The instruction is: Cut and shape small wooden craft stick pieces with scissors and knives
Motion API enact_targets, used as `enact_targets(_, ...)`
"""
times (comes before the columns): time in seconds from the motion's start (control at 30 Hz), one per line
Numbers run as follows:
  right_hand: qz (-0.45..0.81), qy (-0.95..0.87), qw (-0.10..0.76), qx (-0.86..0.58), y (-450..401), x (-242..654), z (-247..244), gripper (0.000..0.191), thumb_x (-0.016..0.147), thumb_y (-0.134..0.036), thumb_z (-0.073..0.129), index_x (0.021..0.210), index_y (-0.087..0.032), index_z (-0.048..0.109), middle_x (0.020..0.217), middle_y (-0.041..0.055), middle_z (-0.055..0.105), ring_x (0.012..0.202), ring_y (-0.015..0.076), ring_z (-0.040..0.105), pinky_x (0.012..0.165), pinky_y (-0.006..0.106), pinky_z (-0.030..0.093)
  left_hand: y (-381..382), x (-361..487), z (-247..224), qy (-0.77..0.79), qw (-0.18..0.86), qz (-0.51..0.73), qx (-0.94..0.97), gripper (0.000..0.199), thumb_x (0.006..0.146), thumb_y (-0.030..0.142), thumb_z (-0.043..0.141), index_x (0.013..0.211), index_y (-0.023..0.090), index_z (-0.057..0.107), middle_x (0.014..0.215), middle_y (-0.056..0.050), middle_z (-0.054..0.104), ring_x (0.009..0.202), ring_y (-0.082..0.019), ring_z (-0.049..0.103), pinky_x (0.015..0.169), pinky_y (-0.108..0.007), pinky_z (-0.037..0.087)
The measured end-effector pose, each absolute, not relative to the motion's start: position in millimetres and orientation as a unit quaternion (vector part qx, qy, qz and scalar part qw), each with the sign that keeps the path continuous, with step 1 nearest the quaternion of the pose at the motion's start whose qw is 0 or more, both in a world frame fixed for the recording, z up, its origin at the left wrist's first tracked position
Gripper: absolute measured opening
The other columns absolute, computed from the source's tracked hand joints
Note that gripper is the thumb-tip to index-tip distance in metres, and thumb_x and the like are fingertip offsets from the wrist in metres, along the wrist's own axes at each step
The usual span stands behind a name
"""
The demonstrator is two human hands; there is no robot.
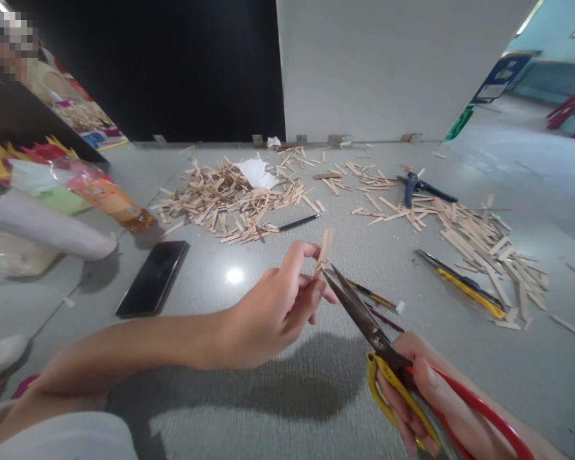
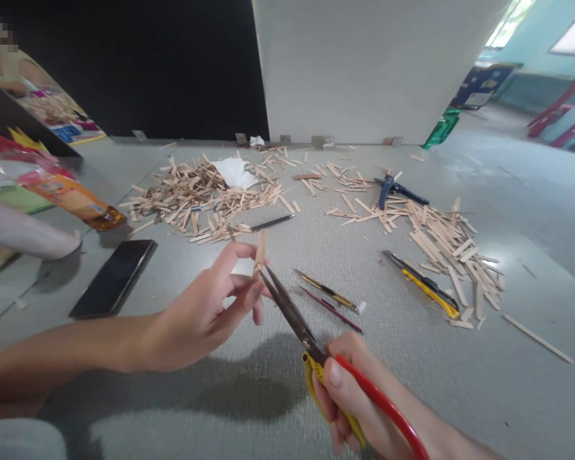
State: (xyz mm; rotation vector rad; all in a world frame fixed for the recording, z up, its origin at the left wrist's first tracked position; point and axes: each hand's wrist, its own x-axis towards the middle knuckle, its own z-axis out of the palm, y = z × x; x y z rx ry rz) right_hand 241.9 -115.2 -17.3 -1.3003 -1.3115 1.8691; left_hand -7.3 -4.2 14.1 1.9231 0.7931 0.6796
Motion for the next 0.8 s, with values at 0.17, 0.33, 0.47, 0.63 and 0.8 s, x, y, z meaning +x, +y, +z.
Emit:
enact_targets(0.17, 0.686, -0.489, 0.263, -0.47, -113, 239, -14, 0.074, 0.092, -0.096, 0.045, 0.081, -0.023, 0.051, 0.065, -0.0058, 0.049, 0.048, 0.008, 0.038, 0.051, 0.025, 0.043, -5, -7, 12, 0.322, 0.428, 0.28, 0.796, 0.015, 0.111, 0.024, 0.043, 0.121, 0.025, 0.032, 0.074, 0.006, 0.067, 0.057, -0.013, 0.064, 0.048, -0.021, 0.04)
enact_targets(0.33, 0.676, -0.483, 0.263, -0.491, -114, 236, -11, 0.074, 0.093, -0.095, 0.047, 0.079, -0.023, 0.052, 0.066, -0.0051, 0.051, 0.048, 0.0073, 0.04, 0.05, 0.023, 0.042, -7, -8, 6, 0.307, 0.387, 0.282, 0.823, 0.018, 0.111, 0.022, 0.04, 0.126, 0.025, 0.03, 0.077, 0.004, 0.069, 0.053, -0.014, 0.061, 0.05, -0.024, 0.04)
enact_targets(0.47, 0.687, -0.481, 0.214, -0.501, -113, 231, -10, 0.08, 0.088, -0.102, 0.041, 0.068, -0.024, 0.046, 0.057, -0.0065, 0.041, 0.046, 0.0074, 0.042, 0.045, 0.02, 0.035, -12, -8, 2, 0.287, 0.373, 0.286, 0.835, 0.022, 0.111, 0.022, 0.039, 0.129, 0.024, 0.027, 0.093, -0.005, 0.079, 0.065, -0.017, 0.07, 0.057, -0.028, 0.047)
enact_targets(0.63, 0.696, -0.471, 0.2, -0.503, -113, 227, -13, 0.082, 0.085, -0.104, 0.041, 0.069, -0.024, 0.044, 0.055, -0.0072, 0.041, 0.044, 0.006, 0.04, 0.044, 0.02, 0.033, -18, -6, -2, 0.306, 0.359, 0.303, 0.828, 0.019, 0.114, 0.024, 0.038, 0.131, 0.024, 0.028, 0.104, -0.011, 0.083, 0.066, -0.018, 0.071, 0.062, -0.03, 0.053)
enact_targets(0.8, 0.722, -0.456, 0.231, -0.466, -118, 229, -30, 0.072, 0.094, -0.094, 0.047, 0.074, -0.025, 0.045, 0.052, -0.0085, 0.044, 0.039, 0.0049, 0.036, 0.039, 0.018, 0.027, -20, -5, -1, 0.282, 0.374, 0.323, 0.823, 0.023, 0.113, 0.02, 0.04, 0.131, 0.025, 0.028, 0.121, -0.018, 0.082, 0.076, -0.016, 0.076, 0.063, -0.027, 0.055)
